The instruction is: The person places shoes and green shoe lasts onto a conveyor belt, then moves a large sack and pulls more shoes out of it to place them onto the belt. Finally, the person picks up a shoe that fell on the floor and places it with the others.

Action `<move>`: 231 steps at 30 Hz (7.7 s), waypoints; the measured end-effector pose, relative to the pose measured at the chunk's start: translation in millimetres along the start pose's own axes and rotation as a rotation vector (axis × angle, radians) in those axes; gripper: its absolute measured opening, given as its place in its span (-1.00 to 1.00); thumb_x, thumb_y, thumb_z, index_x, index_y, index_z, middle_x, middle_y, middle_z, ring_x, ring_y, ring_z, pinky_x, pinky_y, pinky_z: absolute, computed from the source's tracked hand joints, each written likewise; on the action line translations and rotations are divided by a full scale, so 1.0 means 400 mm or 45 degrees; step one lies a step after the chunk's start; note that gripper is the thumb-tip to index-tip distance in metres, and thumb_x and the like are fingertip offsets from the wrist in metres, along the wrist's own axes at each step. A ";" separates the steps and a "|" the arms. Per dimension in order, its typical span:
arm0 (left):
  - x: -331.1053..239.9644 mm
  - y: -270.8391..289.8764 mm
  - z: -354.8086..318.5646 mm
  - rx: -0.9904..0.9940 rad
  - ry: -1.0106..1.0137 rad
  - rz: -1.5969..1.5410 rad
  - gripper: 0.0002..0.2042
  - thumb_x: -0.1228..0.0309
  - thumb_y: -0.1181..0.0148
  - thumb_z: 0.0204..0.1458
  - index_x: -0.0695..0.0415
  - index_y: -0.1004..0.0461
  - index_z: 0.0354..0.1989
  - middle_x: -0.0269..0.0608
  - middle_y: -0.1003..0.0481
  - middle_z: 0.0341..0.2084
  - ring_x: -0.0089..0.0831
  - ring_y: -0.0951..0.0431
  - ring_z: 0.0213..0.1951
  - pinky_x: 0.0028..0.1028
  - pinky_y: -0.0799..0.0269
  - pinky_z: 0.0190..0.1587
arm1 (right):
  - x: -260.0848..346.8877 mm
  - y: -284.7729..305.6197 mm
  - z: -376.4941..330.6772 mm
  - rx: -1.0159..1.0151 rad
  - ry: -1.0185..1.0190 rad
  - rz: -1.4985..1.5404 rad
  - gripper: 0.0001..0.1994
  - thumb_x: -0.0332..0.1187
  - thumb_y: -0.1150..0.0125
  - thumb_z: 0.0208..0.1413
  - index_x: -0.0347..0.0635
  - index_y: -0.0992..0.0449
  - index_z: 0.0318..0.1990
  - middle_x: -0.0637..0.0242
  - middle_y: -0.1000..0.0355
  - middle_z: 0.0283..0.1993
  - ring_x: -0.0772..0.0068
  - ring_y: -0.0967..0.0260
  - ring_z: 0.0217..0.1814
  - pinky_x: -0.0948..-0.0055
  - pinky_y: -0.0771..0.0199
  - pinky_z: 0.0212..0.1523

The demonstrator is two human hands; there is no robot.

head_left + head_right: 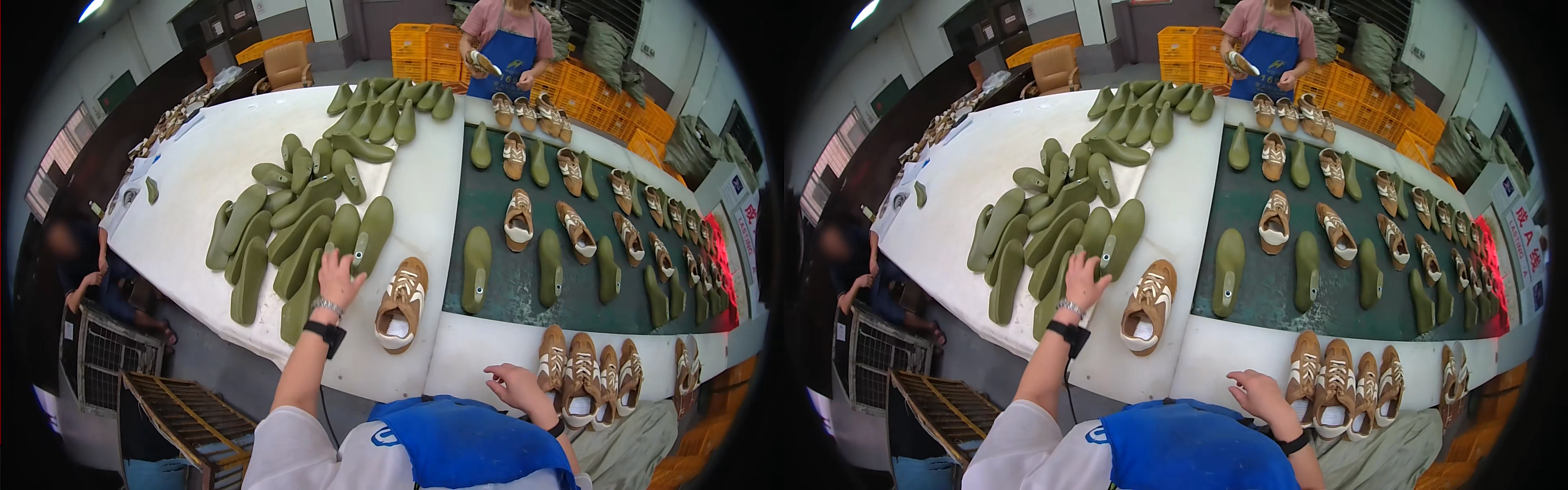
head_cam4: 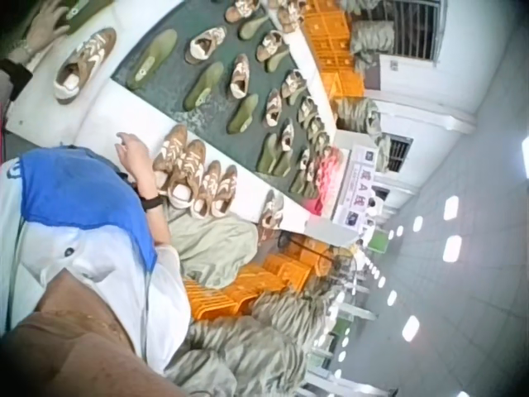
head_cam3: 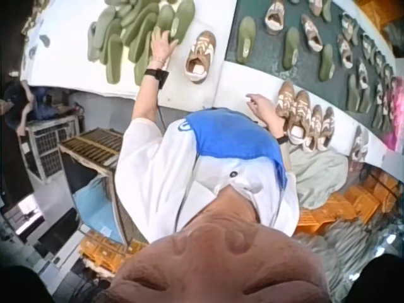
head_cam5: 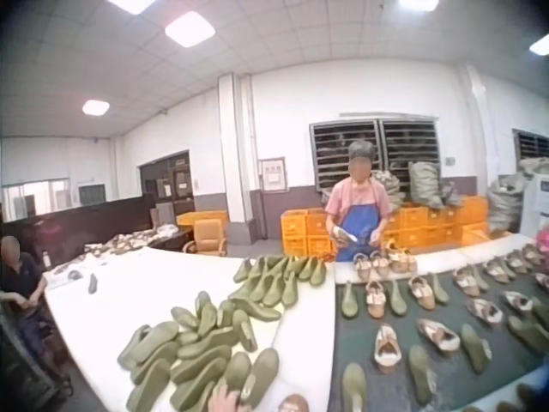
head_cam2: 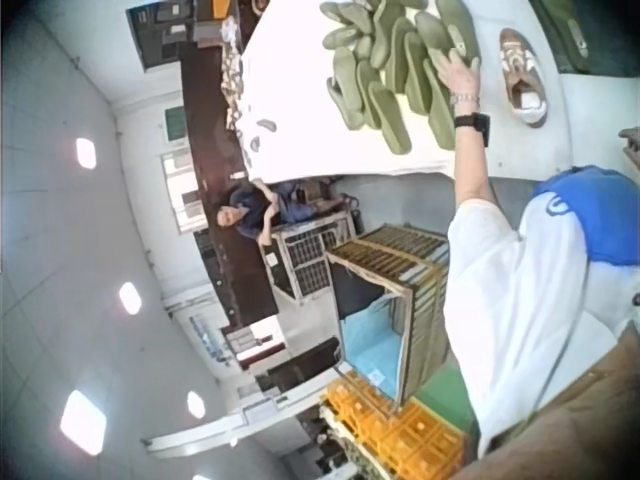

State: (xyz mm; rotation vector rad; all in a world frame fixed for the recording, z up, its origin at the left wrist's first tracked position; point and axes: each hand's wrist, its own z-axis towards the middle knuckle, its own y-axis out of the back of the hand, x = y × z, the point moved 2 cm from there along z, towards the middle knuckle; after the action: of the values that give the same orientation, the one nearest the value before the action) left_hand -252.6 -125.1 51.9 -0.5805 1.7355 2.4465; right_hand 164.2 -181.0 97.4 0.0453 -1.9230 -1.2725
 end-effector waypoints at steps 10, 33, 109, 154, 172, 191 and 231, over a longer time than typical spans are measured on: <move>0.054 -0.067 0.187 0.343 0.588 0.181 -0.50 0.00 -0.14 -0.26 0.04 -0.50 -0.14 -0.26 0.07 0.23 -0.01 -0.05 0.14 -0.05 -0.20 0.04 | 0.034 -0.081 0.031 0.059 -0.071 0.003 -0.75 -0.28 -0.08 0.01 -0.07 -0.45 -0.13 0.19 -0.44 -0.30 0.15 -0.40 -0.26 0.28 -0.41 -0.25; -0.253 -0.030 -0.235 0.135 -0.376 -0.314 -0.63 0.49 -0.39 -0.41 0.22 -0.33 -0.42 0.14 -0.22 0.01 0.16 -0.13 0.11 -0.06 -0.10 0.12 | -0.067 -0.094 0.003 -0.016 -0.139 -0.015 -0.75 -0.30 -0.11 -0.02 -0.07 -0.46 -0.15 0.21 -0.45 -0.34 0.17 -0.40 -0.29 0.27 -0.40 -0.27; -1.048 -0.258 -0.812 1.699 -1.861 -0.348 -0.52 0.18 -0.17 -0.10 0.14 -0.31 -0.01 0.04 -0.44 -0.19 -0.05 -0.44 -0.13 -0.26 -0.36 -0.09 | -0.476 -0.242 -1.090 -1.600 -1.609 0.438 -0.62 -0.16 -0.08 -0.06 -0.30 -0.40 -0.18 -0.05 -0.42 -0.25 -0.07 -0.35 -0.16 0.11 -0.33 -0.16; -1.322 -0.404 -1.241 1.022 -1.206 0.112 -0.47 0.22 -0.34 -0.36 -0.09 -0.41 -0.07 -0.03 0.05 0.24 0.10 0.05 0.22 -0.06 0.02 0.16 | -0.769 -0.201 -1.550 0.059 -0.832 0.275 -0.64 -0.22 0.01 -0.05 -0.36 -0.44 -0.22 -0.07 -0.41 -0.23 -0.05 -0.35 -0.11 0.13 -0.35 -0.12; -1.629 -0.622 -1.382 1.269 -1.414 -0.030 -0.54 0.28 -0.06 -0.10 0.19 -0.30 0.01 0.06 -0.38 -0.12 0.05 -0.37 -0.06 -0.24 -0.33 -0.04 | -1.209 0.061 -1.678 0.738 0.880 1.267 -0.89 -0.45 -0.09 -0.01 -0.29 -0.50 -0.39 0.33 -0.42 -0.49 0.42 -0.28 -0.48 0.39 -0.31 -0.36; -2.991 -0.269 -1.132 1.183 -1.730 -0.351 -0.44 0.45 -0.21 -0.13 0.24 -0.21 0.11 0.19 -0.37 -0.12 0.07 -0.38 -0.09 -0.23 -0.31 -0.05 | -1.290 1.480 -3.281 -1.678 -1.808 -2.148 -0.38 -0.25 -0.26 -0.22 -0.05 -0.25 0.11 0.12 -0.21 0.12 0.07 -0.14 0.14 0.17 -0.24 0.05; -5.487 -0.798 -2.245 2.765 -2.458 -1.583 -0.05 0.34 -0.27 -0.13 0.19 0.37 0.28 0.01 0.13 0.25 -0.28 -0.01 0.23 -0.29 -0.04 0.17 | -1.391 1.698 -3.359 -0.803 -2.989 -0.360 -0.43 -0.11 -0.43 -0.46 -0.15 -0.42 -0.20 0.19 -0.42 -0.31 0.13 -0.35 -0.19 0.31 -0.30 -0.11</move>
State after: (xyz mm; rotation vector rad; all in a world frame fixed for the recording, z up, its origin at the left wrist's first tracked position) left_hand 2095.6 -521.4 286.7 0.6387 0.9540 -0.6426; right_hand 1651.6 -618.0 513.7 -2.5694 -2.7729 -2.3065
